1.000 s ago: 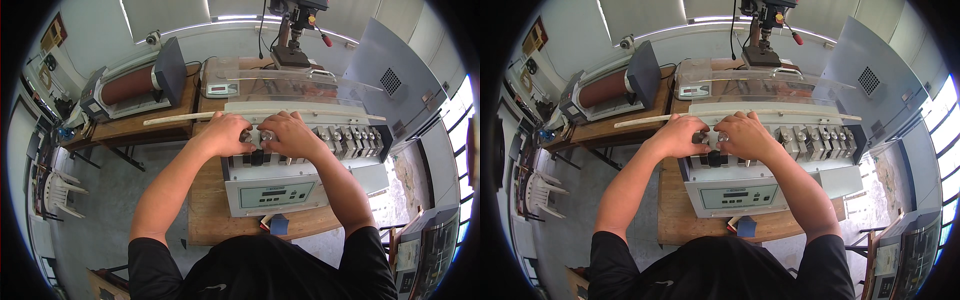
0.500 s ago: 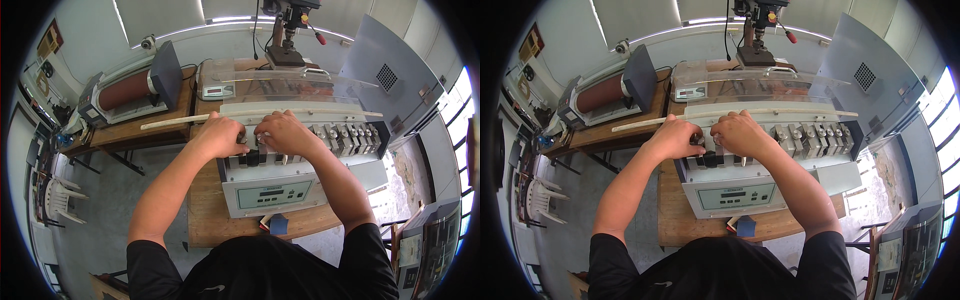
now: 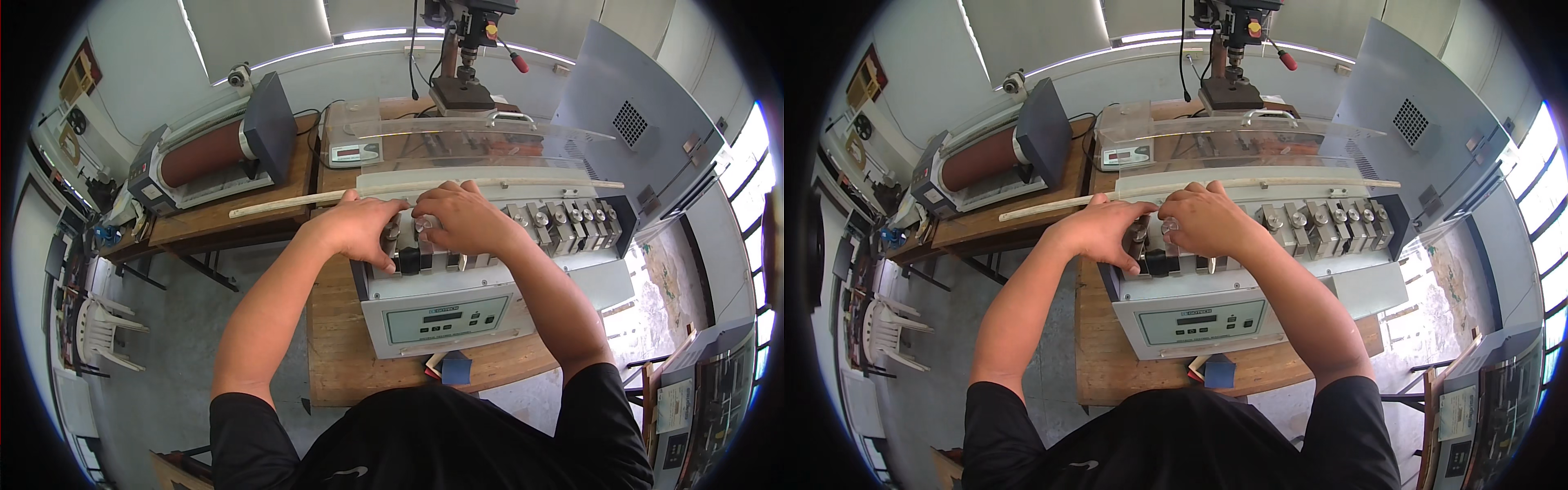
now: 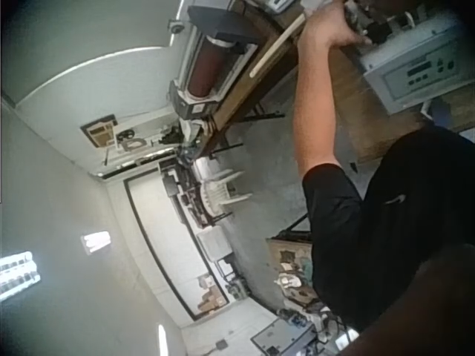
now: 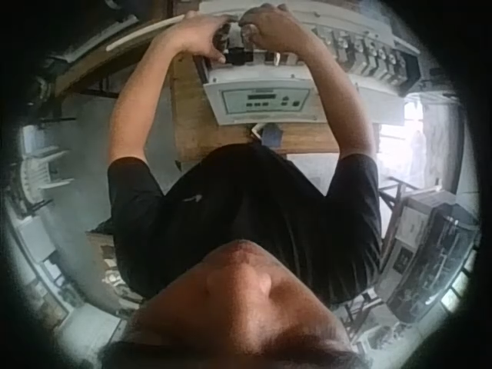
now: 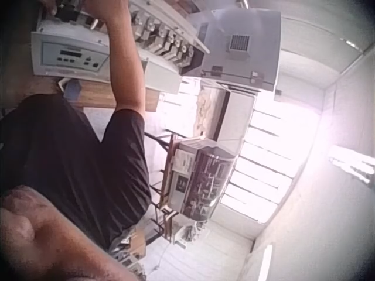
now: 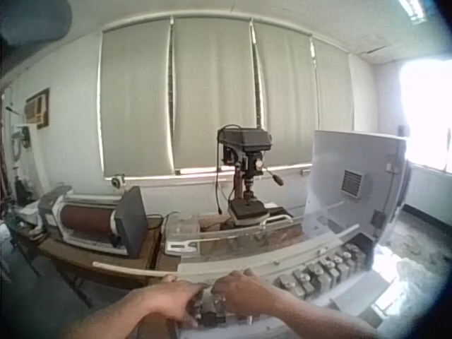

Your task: Testing material flexibility and durability using a specialized industrial testing machine.

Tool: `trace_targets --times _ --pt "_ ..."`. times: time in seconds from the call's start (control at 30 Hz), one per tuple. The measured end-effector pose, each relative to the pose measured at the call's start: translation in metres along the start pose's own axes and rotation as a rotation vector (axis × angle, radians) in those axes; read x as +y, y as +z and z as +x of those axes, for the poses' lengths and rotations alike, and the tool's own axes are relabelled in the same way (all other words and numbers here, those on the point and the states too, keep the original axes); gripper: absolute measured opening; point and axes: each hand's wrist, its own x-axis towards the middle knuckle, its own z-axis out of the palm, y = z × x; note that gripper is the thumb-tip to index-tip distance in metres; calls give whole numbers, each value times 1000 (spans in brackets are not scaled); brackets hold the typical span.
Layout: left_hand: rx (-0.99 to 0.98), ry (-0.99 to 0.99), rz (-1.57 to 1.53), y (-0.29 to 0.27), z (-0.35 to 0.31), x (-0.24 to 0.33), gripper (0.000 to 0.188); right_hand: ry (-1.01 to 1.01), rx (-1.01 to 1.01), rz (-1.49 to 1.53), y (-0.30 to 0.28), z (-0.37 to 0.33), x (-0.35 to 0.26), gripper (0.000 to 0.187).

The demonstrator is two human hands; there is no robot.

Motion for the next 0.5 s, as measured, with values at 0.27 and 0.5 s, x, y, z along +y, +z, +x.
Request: trace_targets --times 0.27,0.5 --pt "69 -10 -26 5 2 -3 102 45 -90 22 -2 2 -1 36" --pt "88 -31 -22 8 3 -3 105 49 -96 15 -1 2 0 37"
